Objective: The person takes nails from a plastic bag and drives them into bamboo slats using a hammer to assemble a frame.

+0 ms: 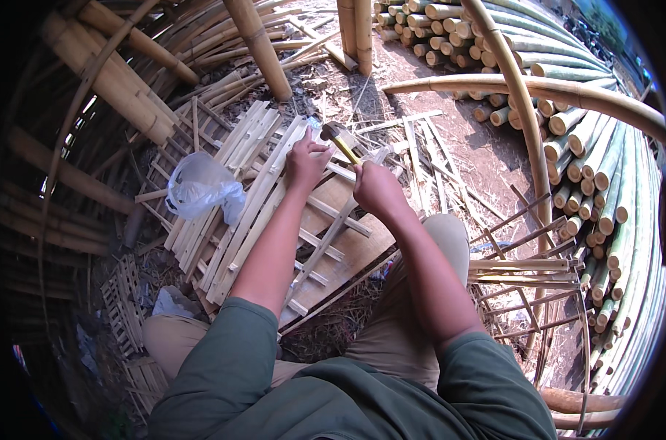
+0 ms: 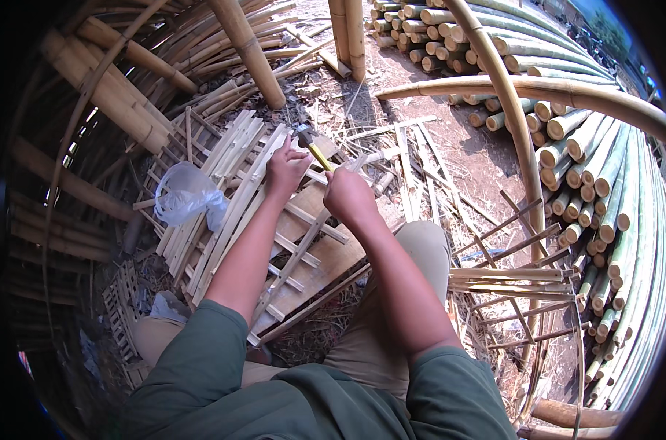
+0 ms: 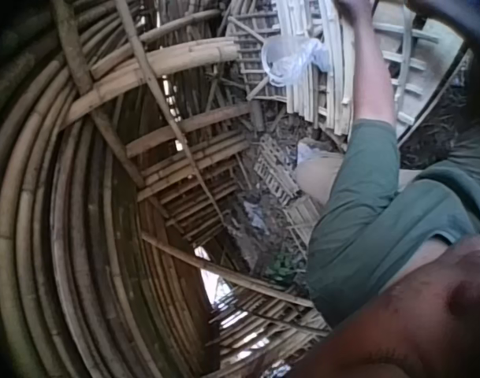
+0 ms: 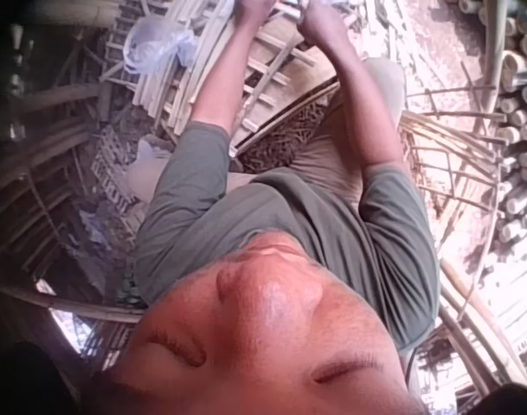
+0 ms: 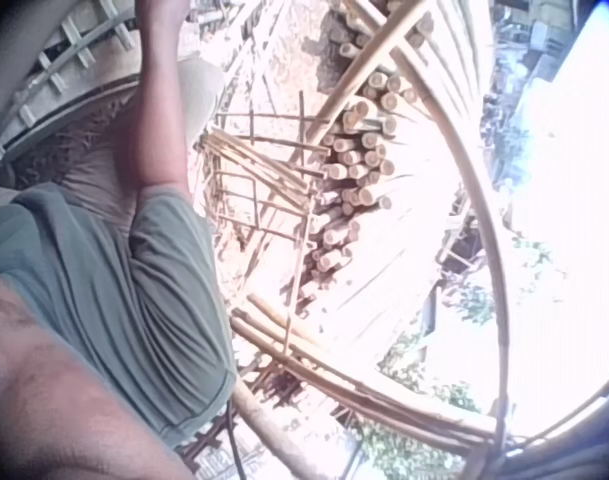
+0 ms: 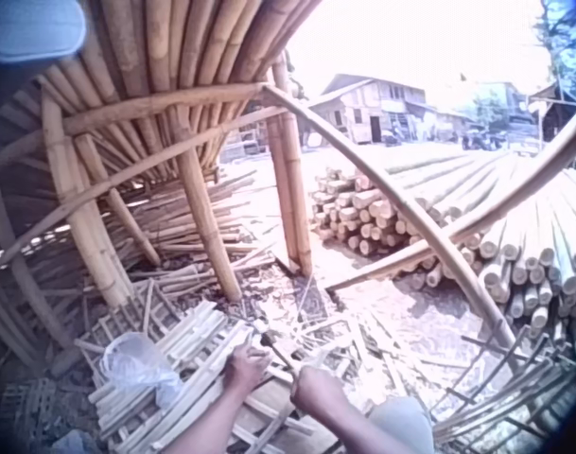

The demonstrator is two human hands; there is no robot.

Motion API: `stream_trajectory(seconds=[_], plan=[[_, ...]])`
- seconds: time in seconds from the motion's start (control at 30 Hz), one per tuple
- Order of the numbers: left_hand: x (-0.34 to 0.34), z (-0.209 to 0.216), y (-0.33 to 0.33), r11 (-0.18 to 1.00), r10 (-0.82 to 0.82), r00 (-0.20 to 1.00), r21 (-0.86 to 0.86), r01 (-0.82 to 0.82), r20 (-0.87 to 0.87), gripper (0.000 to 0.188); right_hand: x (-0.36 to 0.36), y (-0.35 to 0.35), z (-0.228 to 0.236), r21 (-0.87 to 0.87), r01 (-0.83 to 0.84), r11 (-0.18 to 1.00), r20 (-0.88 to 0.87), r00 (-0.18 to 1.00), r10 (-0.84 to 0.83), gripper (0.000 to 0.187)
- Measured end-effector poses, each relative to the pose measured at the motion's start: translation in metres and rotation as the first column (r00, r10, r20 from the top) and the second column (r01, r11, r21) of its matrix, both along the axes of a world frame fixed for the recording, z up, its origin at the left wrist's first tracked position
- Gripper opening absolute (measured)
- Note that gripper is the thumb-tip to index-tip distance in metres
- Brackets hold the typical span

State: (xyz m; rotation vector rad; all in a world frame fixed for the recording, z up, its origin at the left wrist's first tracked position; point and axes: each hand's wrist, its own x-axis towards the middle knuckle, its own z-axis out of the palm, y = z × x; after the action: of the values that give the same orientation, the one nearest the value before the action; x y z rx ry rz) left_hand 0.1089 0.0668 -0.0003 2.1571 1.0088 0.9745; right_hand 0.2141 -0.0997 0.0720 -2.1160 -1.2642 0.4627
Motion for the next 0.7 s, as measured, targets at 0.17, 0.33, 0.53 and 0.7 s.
stream_trajectory(seconds=[0.17,0.33,0.53,0.7], plan=[[0.003,0.004,-0.004,0.997,0.019,1.000,-0.075,-0.018,0.012,0.080,-0.002,0.003,-0.006,-0.011,0.026,1.000,0.098,0.995,-0.025,0.034],[-0.001,0.005,-0.004,0.999,0.021,1.000,-0.045,-0.022,-0.004,0.080,-0.007,0.000,-0.001,-0.034,-0.010,0.999,0.132,0.991,0.015,0.033],[0.001,0.009,-0.006,0.999,0.040,0.999,0.007,-0.040,-0.029,0.079,-0.013,0.001,0.005,0.040,0.016,0.999,0.131,0.991,-0.021,0.033],[-0.003,0.005,-0.002,0.997,0.047,0.996,0.070,-0.042,-0.072,0.078,-0.019,-0.001,0.010,0.048,-0.004,0.999,0.154,0.988,-0.003,0.032]])
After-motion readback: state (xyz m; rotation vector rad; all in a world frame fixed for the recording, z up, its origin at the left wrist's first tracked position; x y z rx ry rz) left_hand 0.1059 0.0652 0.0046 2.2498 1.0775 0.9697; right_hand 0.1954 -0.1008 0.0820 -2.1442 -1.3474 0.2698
